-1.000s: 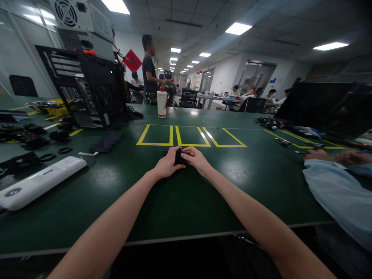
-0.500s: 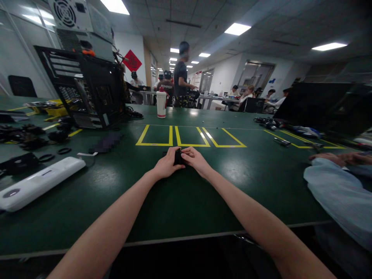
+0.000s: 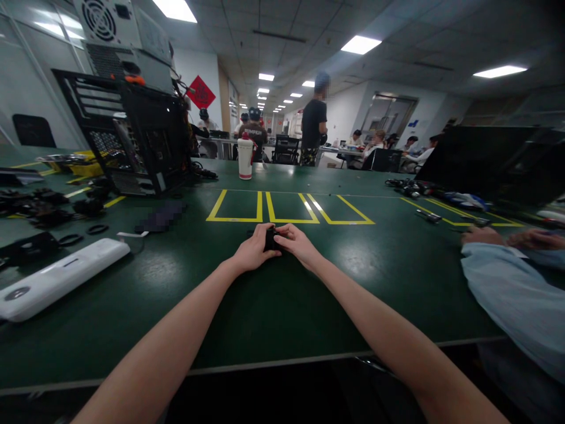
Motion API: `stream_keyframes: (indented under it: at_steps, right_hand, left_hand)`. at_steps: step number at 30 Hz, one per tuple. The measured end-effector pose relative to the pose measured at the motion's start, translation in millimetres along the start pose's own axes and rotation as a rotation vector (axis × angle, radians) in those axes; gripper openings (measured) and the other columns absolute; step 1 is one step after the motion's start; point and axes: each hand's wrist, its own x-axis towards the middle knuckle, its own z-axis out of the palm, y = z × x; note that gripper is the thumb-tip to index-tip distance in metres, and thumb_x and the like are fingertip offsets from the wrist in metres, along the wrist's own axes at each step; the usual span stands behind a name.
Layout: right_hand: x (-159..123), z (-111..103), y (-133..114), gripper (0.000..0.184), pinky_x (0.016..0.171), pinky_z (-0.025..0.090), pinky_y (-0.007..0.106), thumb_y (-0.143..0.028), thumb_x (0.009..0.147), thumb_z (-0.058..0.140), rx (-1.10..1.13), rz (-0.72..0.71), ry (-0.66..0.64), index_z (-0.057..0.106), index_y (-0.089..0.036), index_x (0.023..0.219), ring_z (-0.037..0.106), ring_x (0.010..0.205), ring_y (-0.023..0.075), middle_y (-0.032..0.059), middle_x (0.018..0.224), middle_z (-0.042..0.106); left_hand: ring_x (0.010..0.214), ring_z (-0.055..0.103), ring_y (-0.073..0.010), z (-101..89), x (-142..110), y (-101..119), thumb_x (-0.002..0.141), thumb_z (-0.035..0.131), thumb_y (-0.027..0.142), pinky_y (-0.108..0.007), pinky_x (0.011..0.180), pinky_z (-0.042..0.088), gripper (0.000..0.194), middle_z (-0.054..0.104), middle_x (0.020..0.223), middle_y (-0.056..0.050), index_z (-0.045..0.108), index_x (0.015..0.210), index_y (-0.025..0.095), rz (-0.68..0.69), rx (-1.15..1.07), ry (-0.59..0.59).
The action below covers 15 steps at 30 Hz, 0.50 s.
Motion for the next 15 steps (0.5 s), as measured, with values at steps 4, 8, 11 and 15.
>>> stream_keyframes:
  at_steps: [4, 8, 11, 15]
  right_hand:
    - [2.8, -0.4, 0.8, 0.03, 0.087, 0.039, 0.036, -0.025, 0.065, 0.062, 0.002, 0.029, -0.002, 0.053, -0.019, 0.093, 0.051, 0.096, 0.0155, 0.0036, 0.096, 0.056]
    - [1.9, -2.6, 1.6, 0.032, 0.088, 0.039, 0.035, -0.019, 0.061, 0.065, 0.035, -0.003, -0.034, 0.053, -0.019, 0.091, 0.053, 0.093, 0.0149, 0.0031, 0.099, 0.055]
    - [-0.5, -2.6, 1.7, 0.03, 0.085, 0.041, 0.034, -0.021, 0.06, 0.066, 0.014, -0.014, -0.026, 0.052, -0.019, 0.087, 0.053, 0.09, 0.0146, 0.0016, 0.094, 0.055]
    - [-1.1, -1.1, 2.7, 0.022, 0.078, 0.044, 0.034, -0.032, 0.067, 0.059, -0.016, 0.023, 0.017, 0.052, -0.02, 0.083, 0.053, 0.082, 0.0142, 0.0009, 0.085, 0.055]
  left_hand:
    - [0.105, 0.046, -0.0258, 0.4, -0.4, 0.2, 0.07, 0.059, 0.038, -0.042, 0.083, 0.044, 0.066, 0.034, 0.122, -0.009, 0.022, 0.122, 0.022, -0.022, -0.014, -0.002]
    - [0.105, 0.046, -0.0257, -0.8, -1.3, 0.5, 0.07, 0.059, 0.038, -0.042, 0.082, 0.044, 0.065, 0.035, 0.121, -0.009, 0.023, 0.121, 0.022, -0.011, -0.011, -0.001]
    - [0.103, 0.047, -0.0258, -1.5, -1.5, 0.7, 0.071, 0.058, 0.039, -0.041, 0.08, 0.046, 0.064, 0.034, 0.122, -0.009, 0.023, 0.122, 0.022, -0.007, -0.005, -0.011]
    - [0.106, 0.046, -0.0265, -0.1, -0.7, 0.0, 0.07, 0.058, 0.04, -0.042, 0.083, 0.044, 0.065, 0.034, 0.122, -0.01, 0.023, 0.122, 0.021, -0.015, 0.001, -0.003]
